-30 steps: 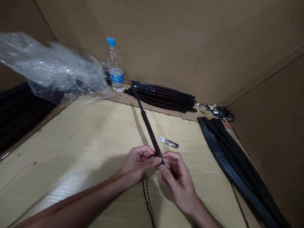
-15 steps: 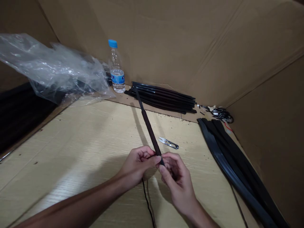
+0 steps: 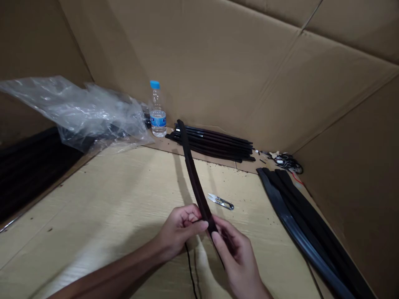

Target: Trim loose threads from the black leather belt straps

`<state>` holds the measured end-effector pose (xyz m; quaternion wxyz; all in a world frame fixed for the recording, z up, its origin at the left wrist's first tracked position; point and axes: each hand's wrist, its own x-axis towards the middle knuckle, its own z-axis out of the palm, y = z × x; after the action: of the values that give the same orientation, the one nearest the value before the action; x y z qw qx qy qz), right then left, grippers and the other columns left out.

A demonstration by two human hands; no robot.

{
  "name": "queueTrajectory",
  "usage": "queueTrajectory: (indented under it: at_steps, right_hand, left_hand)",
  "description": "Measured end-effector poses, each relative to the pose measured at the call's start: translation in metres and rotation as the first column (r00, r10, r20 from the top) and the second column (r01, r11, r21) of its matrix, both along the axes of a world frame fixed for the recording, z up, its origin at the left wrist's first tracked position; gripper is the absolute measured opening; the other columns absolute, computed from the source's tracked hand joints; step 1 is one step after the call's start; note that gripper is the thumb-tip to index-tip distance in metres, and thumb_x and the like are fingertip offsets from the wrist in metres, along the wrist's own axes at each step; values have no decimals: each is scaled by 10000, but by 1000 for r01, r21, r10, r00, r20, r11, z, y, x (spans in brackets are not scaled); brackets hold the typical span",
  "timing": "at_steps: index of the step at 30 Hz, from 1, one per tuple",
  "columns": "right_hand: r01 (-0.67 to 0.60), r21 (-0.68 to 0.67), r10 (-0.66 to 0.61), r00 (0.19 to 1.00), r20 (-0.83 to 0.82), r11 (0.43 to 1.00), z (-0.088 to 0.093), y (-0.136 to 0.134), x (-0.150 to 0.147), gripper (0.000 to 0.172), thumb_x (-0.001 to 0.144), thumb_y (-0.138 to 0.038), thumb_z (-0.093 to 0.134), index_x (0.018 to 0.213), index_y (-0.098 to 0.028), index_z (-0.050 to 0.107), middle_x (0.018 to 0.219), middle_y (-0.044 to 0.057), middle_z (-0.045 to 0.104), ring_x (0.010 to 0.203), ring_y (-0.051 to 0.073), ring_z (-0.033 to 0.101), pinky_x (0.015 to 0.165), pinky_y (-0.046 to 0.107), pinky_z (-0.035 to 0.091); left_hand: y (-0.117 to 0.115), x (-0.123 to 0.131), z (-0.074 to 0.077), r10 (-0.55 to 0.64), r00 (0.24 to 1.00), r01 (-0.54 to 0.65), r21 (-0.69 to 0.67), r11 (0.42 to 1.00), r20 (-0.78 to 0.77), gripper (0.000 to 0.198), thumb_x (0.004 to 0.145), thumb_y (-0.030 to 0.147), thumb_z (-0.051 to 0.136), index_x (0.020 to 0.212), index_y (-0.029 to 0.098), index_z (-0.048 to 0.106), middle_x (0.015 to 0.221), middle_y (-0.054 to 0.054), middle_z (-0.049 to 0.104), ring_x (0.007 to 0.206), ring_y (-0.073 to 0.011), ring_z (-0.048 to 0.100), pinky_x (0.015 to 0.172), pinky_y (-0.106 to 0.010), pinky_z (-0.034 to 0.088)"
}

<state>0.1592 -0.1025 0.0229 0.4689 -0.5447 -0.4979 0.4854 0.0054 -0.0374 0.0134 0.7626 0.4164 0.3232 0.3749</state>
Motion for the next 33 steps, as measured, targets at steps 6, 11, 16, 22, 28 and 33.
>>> queueTrajectory:
  at_steps: [6, 11, 16, 22, 28, 33]
  right_hand:
    - [-50, -82, 37, 987, -159, 995, 0, 6, -3, 307, 759, -452, 725, 831, -171, 625, 728, 21, 641, 624, 139, 600, 568, 258, 553]
    - [-178, -142, 124, 938, -323, 974, -1, 4, -3, 398, 740, -475, 738, 789, -201, 454, 703, -21, 589, 589, 118, 599, 467, 260, 569]
    - [-241, -134, 171, 902, -396, 961, 3, 2, -4, 422, 788, -474, 696, 787, -225, 355, 669, -15, 651, 393, 59, 533, 322, 116, 362]
    - [-118, -61, 89, 931, -353, 991, 3, 5, -6, 368, 818, -437, 679, 736, -198, 411, 629, -20, 639, 349, 6, 367, 335, 119, 268]
    - [-29, -72, 3, 938, -345, 997, 4, 6, -8, 381, 833, -475, 642, 686, -183, 446, 643, 20, 668, 393, 45, 452, 375, 156, 336]
    - [0, -110, -42, 925, -378, 994, 4, 8, -8, 310, 754, -420, 747, 858, -172, 592, 653, 1, 642, 490, 78, 498, 457, 181, 388]
  left_hand:
    - [0, 4, 1, -61, 990, 67, -51, 996, 124, 421, 519, 398, 876, 710, 115, 631, 615, -14, 624, 555, -116, 539, 529, -211, 396]
    - [-3, 5, -1, -97, 986, 107, -71, 992, 132, 394, 549, 379, 865, 721, 101, 644, 605, -35, 647, 511, -110, 549, 487, -197, 388]
    - [-4, 7, -4, -139, 975, 149, -49, 988, 172, 403, 579, 426, 841, 705, 99, 642, 538, -18, 615, 401, -79, 488, 415, -192, 354]
    - [-4, 10, -5, -57, 986, 65, -48, 997, 160, 373, 593, 402, 835, 661, 125, 595, 514, -19, 634, 444, -114, 549, 456, -208, 382]
    - [-7, 13, -5, 57, 994, -51, -67, 996, 89, 426, 648, 409, 793, 572, 177, 444, 461, 6, 607, 408, -133, 560, 425, -221, 385]
    - [-6, 14, -3, 57, 992, -45, -106, 993, 113, 461, 525, 382, 870, 595, 168, 468, 508, 24, 615, 417, -145, 583, 446, -250, 455]
